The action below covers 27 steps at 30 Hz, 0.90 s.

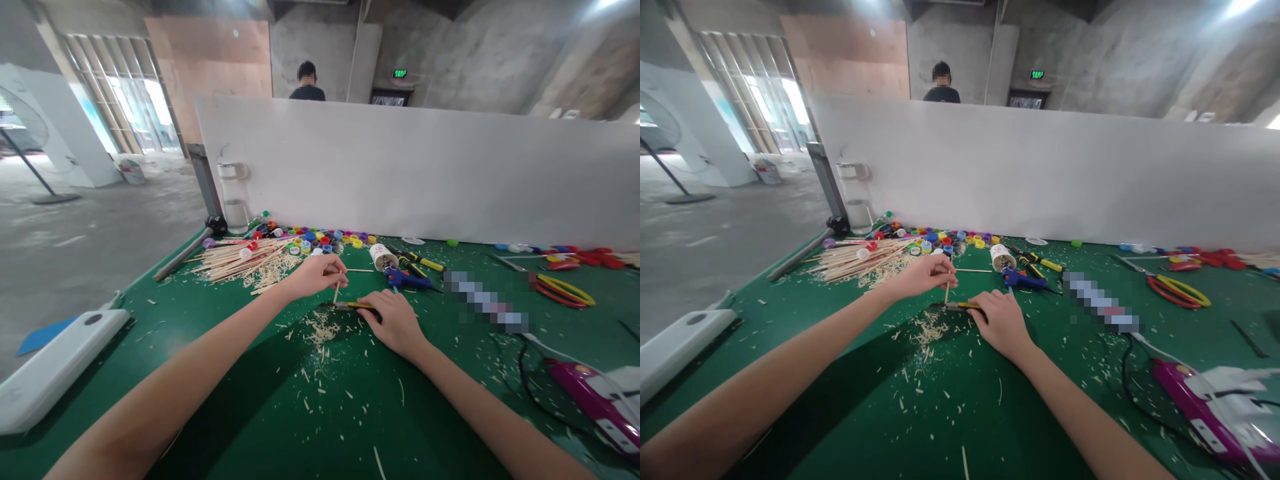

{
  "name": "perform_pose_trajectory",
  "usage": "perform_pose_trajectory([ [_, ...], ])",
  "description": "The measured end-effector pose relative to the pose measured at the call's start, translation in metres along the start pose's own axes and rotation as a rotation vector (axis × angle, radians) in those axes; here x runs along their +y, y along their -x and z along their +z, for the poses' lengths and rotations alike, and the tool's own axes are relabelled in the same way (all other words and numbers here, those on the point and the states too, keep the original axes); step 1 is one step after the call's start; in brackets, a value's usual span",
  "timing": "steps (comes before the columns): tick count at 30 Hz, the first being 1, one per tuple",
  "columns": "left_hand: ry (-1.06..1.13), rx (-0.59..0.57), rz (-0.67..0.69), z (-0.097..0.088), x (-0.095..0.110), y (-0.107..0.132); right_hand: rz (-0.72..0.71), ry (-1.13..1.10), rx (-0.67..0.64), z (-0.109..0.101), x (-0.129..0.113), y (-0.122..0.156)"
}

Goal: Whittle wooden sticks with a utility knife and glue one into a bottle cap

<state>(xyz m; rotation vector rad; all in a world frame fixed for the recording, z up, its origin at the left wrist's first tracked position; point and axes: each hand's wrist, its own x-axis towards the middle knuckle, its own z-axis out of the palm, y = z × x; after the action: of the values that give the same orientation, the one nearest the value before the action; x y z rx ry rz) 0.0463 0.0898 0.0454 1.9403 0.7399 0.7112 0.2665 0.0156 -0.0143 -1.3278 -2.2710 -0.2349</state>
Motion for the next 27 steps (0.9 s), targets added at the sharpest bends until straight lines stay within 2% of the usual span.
perform_pose_trajectory([
  [4, -0.024, 0.000, 0.014, -0.0012, -0.0020, 0.0018, 0.029, 0.000, 0.036, -0.0007, 0.0019, 0.0000],
  [10, -0.095, -0.023, 0.054, -0.0046, 0.0002, 0.0027, -0.033, -0.012, -0.046, 0.0003, 0.0039, -0.0038],
  [17, -0.103, -0.009, 0.060, -0.0067, -0.0021, 0.0020, 0.022, -0.002, 0.073, 0.0001, 0.0029, 0.0009],
  [23, -0.108, -0.021, 0.063, -0.0047, 0.0030, 0.0036, -0.035, 0.009, -0.012, 0.0013, 0.0057, -0.0013],
  [27, -0.175, -0.010, 0.057, -0.0066, 0.0028, 0.0023, -0.039, 0.029, 0.007, 0.0002, 0.0019, 0.0011],
])
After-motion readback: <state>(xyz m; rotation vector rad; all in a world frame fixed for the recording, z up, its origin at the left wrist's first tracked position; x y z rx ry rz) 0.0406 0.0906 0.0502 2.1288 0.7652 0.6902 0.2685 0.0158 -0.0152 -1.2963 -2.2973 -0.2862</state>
